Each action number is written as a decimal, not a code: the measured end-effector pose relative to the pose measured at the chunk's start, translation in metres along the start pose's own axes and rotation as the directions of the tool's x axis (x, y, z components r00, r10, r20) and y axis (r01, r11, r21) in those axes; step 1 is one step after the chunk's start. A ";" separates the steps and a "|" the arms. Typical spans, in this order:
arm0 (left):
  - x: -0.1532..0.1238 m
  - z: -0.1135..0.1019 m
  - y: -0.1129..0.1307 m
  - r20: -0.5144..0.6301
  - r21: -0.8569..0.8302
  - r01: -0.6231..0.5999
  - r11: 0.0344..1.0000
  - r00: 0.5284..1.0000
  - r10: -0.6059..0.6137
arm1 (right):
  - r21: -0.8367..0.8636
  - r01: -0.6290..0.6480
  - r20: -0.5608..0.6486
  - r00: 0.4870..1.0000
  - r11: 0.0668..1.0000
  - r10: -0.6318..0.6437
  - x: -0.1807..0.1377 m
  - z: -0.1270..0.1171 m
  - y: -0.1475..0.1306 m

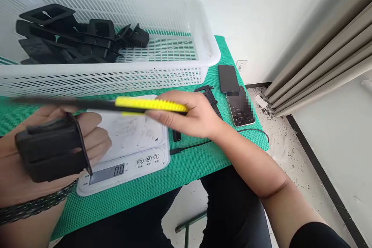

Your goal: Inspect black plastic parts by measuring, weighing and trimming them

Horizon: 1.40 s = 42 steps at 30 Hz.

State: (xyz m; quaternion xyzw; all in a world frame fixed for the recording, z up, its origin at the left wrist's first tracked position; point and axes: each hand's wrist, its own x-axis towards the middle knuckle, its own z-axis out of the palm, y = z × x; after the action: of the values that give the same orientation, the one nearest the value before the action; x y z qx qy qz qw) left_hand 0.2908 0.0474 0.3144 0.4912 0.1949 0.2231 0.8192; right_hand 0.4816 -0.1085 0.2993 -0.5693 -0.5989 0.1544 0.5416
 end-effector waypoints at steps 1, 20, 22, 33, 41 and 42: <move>0.001 -0.001 0.001 -0.034 -0.014 -0.004 1.000 0.999 0.003 | 0.029 0.016 0.114 0.993 0.999 -0.019 -0.001 0.001 -0.002; 0.008 -0.001 0.011 -0.187 -0.104 -0.155 0.982 0.973 0.134 | -0.196 0.021 -0.038 0.999 0.980 -0.029 -0.002 0.015 -0.007; 0.009 0.006 0.015 -0.253 -0.141 -0.140 0.980 0.962 0.102 | -0.222 -0.074 -0.143 0.989 0.972 0.042 -0.008 0.013 -0.014; 0.010 0.021 0.012 -0.294 -0.210 -0.077 0.975 0.956 0.013 | 0.218 -0.581 -0.684 0.483 0.785 0.547 -0.166 -0.047 -0.039; 0.013 0.017 0.007 -0.336 -0.210 -0.111 0.971 0.941 0.035 | 0.184 -0.656 -0.620 0.500 0.732 0.604 -0.164 -0.053 -0.035; 0.013 0.016 0.006 -0.339 -0.209 -0.117 0.971 0.940 0.040 | 0.174 -0.656 -0.609 0.515 0.734 0.604 -0.164 -0.055 -0.036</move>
State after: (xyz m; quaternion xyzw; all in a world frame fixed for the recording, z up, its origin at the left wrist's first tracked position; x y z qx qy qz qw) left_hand 0.3092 0.0455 0.3261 0.3577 0.2835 0.3560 0.8154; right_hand 0.4698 -0.2817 0.2705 -0.7847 -0.1398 0.1170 0.5925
